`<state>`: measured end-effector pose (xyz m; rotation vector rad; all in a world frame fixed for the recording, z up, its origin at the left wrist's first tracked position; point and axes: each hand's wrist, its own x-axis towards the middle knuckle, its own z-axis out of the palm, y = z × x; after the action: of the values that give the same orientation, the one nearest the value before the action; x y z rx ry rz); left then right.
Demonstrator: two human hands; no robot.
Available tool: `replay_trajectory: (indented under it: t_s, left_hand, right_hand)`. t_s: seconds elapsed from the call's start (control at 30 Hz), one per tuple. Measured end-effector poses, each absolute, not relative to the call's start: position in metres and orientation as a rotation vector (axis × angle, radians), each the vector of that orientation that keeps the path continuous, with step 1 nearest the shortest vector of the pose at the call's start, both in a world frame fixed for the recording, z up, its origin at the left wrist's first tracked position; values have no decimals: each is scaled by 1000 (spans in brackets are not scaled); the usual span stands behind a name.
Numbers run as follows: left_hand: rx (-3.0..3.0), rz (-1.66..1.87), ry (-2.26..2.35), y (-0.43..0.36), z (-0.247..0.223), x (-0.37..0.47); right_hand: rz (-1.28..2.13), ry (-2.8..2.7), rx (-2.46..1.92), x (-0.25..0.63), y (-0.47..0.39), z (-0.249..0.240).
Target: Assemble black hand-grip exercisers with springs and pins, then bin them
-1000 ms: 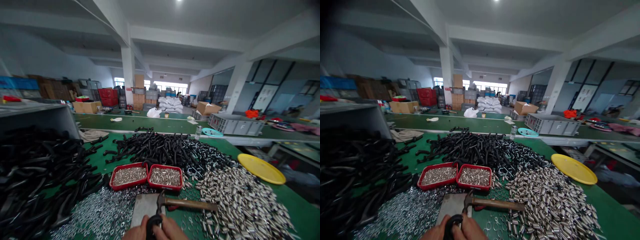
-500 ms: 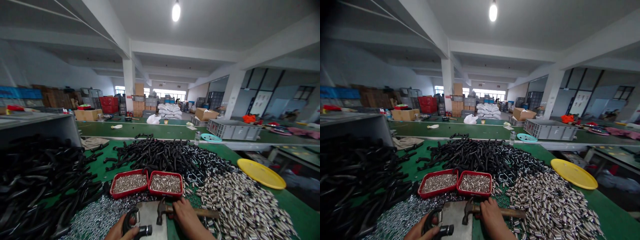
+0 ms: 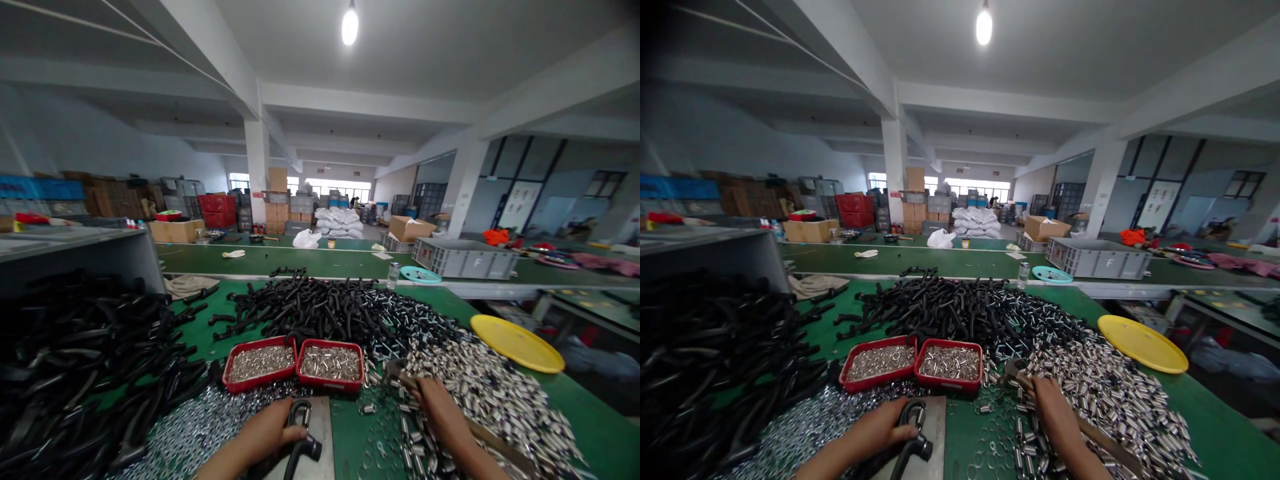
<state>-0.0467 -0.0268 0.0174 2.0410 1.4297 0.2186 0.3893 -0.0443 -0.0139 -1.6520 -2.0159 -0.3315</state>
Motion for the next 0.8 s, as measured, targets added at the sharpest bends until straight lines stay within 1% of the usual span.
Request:
replay_trajectory:
  t_s: [0.1, 0.17, 0.33, 0.4, 0.5, 0.67, 0.8]
  left_hand:
    - [2300, 15, 1537, -16, 34, -39]
    - [2408, -42, 1555, -4, 46, -31]
    - [2650, 121, 1606, 53, 61, -1]
    - [2692, 123, 1634, 76, 56, 11]
    - [2724, 81, 1674, 95, 42, 23]
    - [2753, 139, 1765, 98, 16, 28]
    - [2758, 269, 1769, 99, 5, 26]
  right_hand:
    - [-434, -2075, -1654, 414, -45, -21]
    - [-432, -2065, -1638, 399, -37, -13]
    - [-35, -2210, -1616, 281, 19, 30]
    - [-4, -2242, -1612, 233, 47, 36]
    - [-11, -2226, -1662, 189, 78, 29]
    - [-16, -2158, -1696, 180, 90, 3]
    - [-21, -2109, -1654, 183, 84, -2]
